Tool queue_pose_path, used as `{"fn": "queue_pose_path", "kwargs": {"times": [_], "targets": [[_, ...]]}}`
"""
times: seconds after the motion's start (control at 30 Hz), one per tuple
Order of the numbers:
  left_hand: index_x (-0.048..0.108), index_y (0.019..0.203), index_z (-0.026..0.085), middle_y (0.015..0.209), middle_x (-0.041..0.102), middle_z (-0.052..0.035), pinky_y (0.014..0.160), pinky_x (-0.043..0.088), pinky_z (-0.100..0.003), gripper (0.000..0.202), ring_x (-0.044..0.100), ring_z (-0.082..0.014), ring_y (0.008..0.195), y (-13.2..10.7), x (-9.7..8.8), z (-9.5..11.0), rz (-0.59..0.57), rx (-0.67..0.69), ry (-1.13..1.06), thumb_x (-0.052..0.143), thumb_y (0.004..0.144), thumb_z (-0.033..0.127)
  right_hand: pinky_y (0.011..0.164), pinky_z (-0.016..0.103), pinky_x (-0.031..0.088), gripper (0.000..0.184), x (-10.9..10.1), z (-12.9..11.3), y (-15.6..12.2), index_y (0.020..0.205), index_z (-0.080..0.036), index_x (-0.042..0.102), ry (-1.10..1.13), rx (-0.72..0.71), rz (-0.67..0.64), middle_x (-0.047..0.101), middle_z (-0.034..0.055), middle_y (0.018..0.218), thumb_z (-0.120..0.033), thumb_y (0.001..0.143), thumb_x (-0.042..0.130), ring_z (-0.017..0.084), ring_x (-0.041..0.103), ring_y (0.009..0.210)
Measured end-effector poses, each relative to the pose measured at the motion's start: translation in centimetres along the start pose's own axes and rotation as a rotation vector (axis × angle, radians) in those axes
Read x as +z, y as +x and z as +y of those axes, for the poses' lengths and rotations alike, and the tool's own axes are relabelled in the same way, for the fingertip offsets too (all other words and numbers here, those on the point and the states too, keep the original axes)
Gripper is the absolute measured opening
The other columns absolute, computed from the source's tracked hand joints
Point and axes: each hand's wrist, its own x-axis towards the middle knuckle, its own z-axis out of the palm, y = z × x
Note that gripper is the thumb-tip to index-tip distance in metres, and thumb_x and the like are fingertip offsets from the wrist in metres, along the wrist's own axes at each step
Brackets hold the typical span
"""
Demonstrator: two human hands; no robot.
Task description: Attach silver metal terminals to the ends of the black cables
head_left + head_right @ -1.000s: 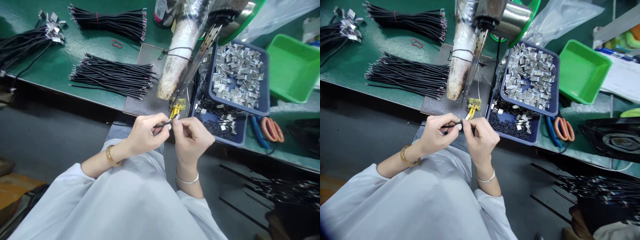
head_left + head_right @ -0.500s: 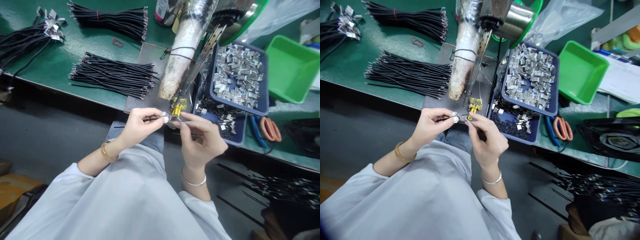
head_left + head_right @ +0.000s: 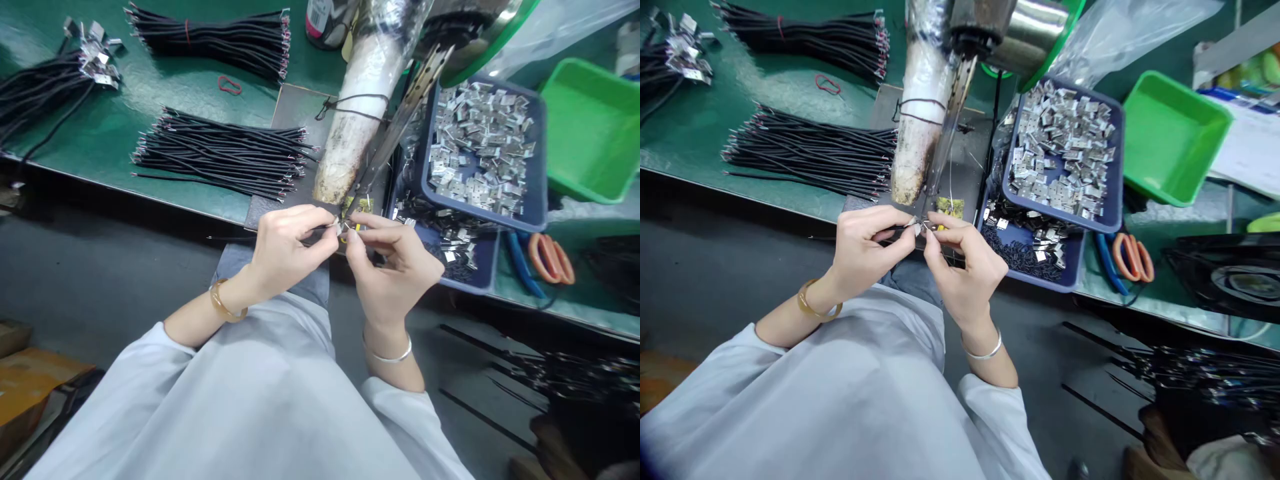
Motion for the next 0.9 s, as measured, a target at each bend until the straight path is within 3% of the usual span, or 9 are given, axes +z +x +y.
{"fn": "queue_pose_path", "kwargs": {"times": [0.27, 0.5, 0.63, 0.8, 0.9], "targets": [[0.069, 0.07, 0.012, 0.062, 0.065, 0.0021, 0.05, 0.038, -0.014, 0.015, 0.051, -0.0045, 0.054, 0.2, 0.1, 0.2, 0.061, 0.021, -0.02, 0.061, 0.082, 0.008, 0.069, 0.024, 0.065, 0.012, 0.0, -0.2, 0.5, 0.083, -0.021, 0.069, 0.012, -0.015, 0.003, 0.079, 0.0012, 0.092, -0.01, 0.085, 0.072, 0.016, 0.077, 0.083], [0.072, 0.07, 0.013, 0.064, 0.069, 0.0029, 0.046, 0.034, -0.012, 0.014, 0.056, -0.0044, 0.056, 0.0, -0.2, 0.5, -0.068, -0.226, -0.153, 0.062, 0.079, 0.009, 0.066, 0.022, 0.065, 0.014, -0.6, -0.6, -0.1, 0.081, -0.022, 0.064, -0.01, 0.015, -0.055, 0.079, 0.0009, 0.097, -0.01, 0.086, 0.069, 0.016, 0.078, 0.083], [0.072, 0.071, 0.013, 0.066, 0.071, 0.002, 0.045, 0.033, -0.013, 0.011, 0.056, -0.0049, 0.056, -0.2, -0.3, 0.6, -0.079, -0.298, -0.181, 0.063, 0.078, 0.012, 0.068, 0.021, 0.065, 0.016, -0.7, -0.7, -0.5, 0.081, -0.021, 0.063, -0.054, -0.009, -0.057, 0.079, 0.0005, 0.096, -0.008, 0.086, 0.069, 0.014, 0.078, 0.082], [0.071, 0.072, 0.014, 0.066, 0.07, 0.0024, 0.045, 0.033, -0.014, 0.01, 0.055, -0.0049, 0.055, -0.4, -0.2, 0.5, -0.084, -0.275, -0.143, 0.064, 0.079, 0.012, 0.067, 0.022, 0.065, 0.016, -0.6, -0.9, -0.6, 0.083, -0.022, 0.063, -0.029, -0.002, -0.036, 0.079, 0.0, 0.095, -0.008, 0.086, 0.07, 0.015, 0.078, 0.085], [0.069, 0.072, 0.015, 0.066, 0.069, 0.0021, 0.049, 0.036, -0.016, 0.013, 0.057, -0.0061, 0.057, -0.7, -0.3, 0.6, -0.074, -0.153, -0.052, 0.061, 0.082, 0.011, 0.067, 0.022, 0.064, 0.014, -0.7, -0.8, -0.6, 0.085, -0.023, 0.065, -0.023, 0.035, -0.05, 0.078, -0.0015, 0.093, -0.01, 0.087, 0.07, 0.014, 0.077, 0.08]]}}
